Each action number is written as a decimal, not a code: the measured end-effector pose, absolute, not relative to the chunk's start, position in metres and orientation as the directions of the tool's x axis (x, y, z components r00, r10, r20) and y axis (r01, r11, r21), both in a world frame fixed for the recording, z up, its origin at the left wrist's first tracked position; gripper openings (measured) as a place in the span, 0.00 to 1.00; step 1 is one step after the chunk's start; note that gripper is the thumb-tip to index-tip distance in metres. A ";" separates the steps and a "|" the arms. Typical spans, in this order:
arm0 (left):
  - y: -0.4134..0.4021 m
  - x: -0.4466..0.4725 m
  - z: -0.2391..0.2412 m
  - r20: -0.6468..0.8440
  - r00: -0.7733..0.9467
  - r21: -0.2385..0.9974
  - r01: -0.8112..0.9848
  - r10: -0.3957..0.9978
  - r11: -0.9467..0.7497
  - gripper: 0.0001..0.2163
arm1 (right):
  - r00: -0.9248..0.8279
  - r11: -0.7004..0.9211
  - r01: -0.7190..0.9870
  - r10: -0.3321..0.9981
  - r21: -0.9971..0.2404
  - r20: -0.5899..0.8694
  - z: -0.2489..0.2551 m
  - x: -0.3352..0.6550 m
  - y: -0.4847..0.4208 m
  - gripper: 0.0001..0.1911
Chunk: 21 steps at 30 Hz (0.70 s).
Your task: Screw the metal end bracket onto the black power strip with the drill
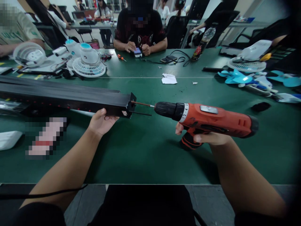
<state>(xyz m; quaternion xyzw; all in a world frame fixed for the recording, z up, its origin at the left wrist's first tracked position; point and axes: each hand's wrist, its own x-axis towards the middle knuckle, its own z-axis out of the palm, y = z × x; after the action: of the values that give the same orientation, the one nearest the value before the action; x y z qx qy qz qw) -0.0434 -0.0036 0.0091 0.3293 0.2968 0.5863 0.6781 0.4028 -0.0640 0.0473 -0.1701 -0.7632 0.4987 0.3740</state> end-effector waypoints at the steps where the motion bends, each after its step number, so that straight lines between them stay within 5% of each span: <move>1: -0.004 -0.043 0.009 -0.014 0.136 0.797 -0.597 0.991 0.093 0.20 | -0.664 0.435 -0.109 0.638 -0.894 0.391 0.047 0.403 -0.064 0.23; 21: -0.005 -0.040 0.013 -0.025 0.144 0.797 -0.595 0.989 0.107 0.23 | -0.664 0.359 -0.136 0.658 -0.923 0.354 0.043 0.404 -0.066 0.24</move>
<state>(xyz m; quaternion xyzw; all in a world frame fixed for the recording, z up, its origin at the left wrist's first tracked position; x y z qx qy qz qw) -0.0401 -0.0052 0.0133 0.3292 0.2995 0.5816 0.6809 0.4044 -0.0663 0.0433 -0.1774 -0.7371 0.5375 0.3693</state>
